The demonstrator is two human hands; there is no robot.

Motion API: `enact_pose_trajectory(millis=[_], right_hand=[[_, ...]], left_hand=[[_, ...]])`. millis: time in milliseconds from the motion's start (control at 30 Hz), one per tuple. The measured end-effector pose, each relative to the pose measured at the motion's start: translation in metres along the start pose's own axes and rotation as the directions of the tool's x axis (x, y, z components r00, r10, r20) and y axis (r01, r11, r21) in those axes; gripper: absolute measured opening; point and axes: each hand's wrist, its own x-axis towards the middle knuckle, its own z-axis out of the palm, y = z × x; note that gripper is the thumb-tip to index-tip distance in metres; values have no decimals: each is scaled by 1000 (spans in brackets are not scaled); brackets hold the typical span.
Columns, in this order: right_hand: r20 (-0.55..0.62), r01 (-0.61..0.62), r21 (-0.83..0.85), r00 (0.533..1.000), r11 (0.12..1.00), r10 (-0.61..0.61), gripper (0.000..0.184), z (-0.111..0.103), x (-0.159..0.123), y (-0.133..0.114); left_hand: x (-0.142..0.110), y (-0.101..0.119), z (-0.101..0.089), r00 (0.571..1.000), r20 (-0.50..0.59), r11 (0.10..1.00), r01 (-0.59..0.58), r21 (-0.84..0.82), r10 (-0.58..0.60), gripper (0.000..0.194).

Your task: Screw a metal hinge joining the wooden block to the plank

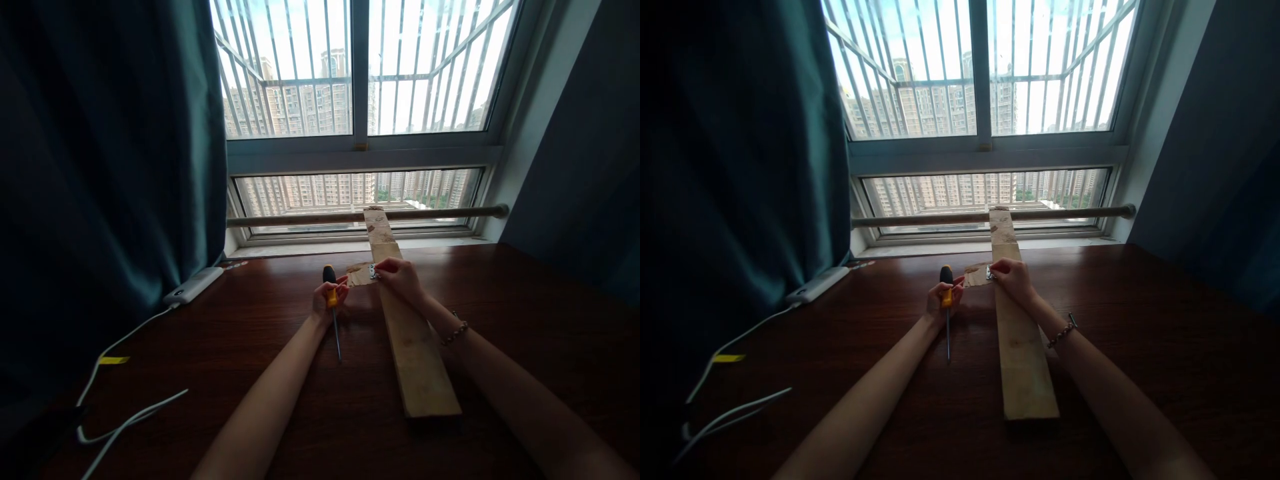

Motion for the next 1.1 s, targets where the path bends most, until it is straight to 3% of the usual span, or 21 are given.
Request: enact_pose_trajectory(millis=[300, 667, 833, 933, 1000, 1100], right_hand=[[-3, 231, -138, 972, 963, -233, 13, 3, -3, -8], [99, 297, -273, 955, 915, -281, 14, 4, -1, -4], [92, 269, -256, 963, 929, -253, 10, 5, -3, -6], [50, 254, -185, 967, 949, -249, 19, 1, -2, -11], [0, 207, -125, 978, 970, -209, 22, -9, 1, -15], [-52, 46, -115, 997, 992, -52, 21, -38, 4, -13]], left_hand=[[-2, 0, 4, 999, 14, 999, -29, -29, 29, 46], [-1, -2, 3, 997, -3, 997, -71, 32, 71, 40], [0, -2, 2, 997, -4, 997, -74, 39, 74, 41], [0, -1, 1, 998, 17, 997, -62, 35, 61, 41], [1, -1, 1, 998, 16, 998, -63, 30, 63, 42], [1, -2, 0, 998, 13, 998, -64, 26, 64, 42]])
